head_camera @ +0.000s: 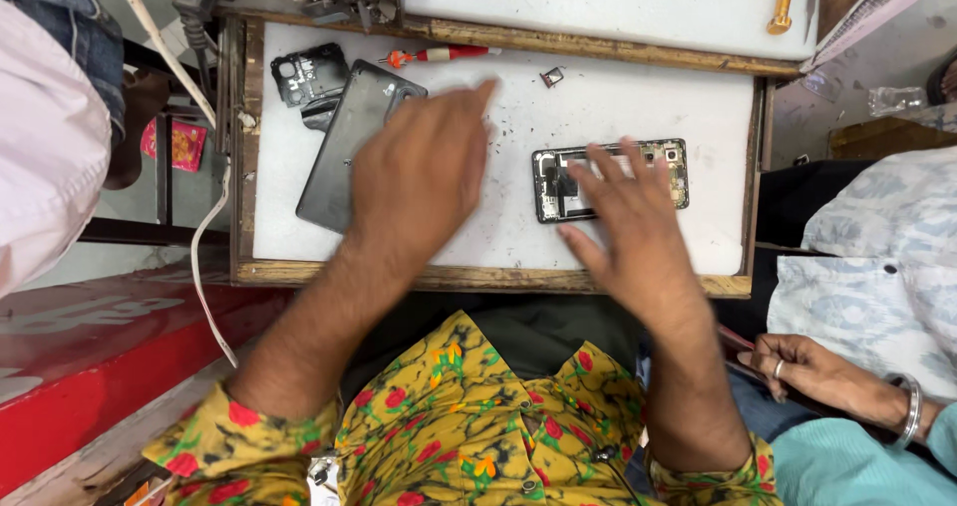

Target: The person disassembles a smartphone, removes the back cover, and detaches internal components. They then apply adhesive to the internal frame and reposition a small black module before setting the device down.

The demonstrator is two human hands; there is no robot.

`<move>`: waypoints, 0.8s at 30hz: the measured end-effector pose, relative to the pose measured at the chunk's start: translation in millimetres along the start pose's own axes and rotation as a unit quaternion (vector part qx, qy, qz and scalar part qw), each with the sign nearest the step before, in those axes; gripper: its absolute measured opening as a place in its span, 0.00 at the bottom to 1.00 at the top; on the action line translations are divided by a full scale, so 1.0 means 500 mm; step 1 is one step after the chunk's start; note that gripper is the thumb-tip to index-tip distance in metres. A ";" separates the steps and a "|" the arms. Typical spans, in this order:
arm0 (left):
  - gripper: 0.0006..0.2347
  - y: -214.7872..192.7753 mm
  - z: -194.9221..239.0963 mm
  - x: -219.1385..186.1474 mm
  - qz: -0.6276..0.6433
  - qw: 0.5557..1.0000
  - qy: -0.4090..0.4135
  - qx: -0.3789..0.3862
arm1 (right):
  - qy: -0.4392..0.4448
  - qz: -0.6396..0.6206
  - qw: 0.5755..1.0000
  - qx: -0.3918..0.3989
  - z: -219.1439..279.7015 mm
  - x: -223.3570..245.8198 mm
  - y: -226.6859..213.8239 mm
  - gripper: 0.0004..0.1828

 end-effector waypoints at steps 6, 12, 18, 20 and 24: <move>0.21 0.082 -0.036 0.124 -0.328 0.940 -0.062 0.065 | 0.057 -0.048 0.996 -0.044 0.019 0.015 0.049 0.29; 0.15 0.087 -0.031 0.116 -0.260 0.965 -0.022 0.037 | 0.058 -0.024 0.997 -0.045 0.037 0.020 0.052 0.28; 0.06 0.069 -0.047 0.102 -0.296 0.952 0.009 0.076 | 0.058 -0.014 0.997 -0.039 0.031 0.024 0.046 0.26; 0.06 0.065 -0.046 0.093 -0.271 0.960 0.004 0.067 | 0.059 -0.013 0.997 -0.046 0.030 0.022 0.048 0.25; 0.08 0.043 -0.028 0.066 -0.139 0.987 0.057 -0.052 | 0.061 -0.008 0.997 -0.039 0.030 0.023 0.049 0.25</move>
Point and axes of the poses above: each hand's wrist, its own z-axis away from the middle knuckle, its own y-axis out of the palm, x = y × z, the point moved 1 cm from there along -z, towards the middle knuckle, and after that the axes turned 14 degrees about z, right-handed, at the moved point
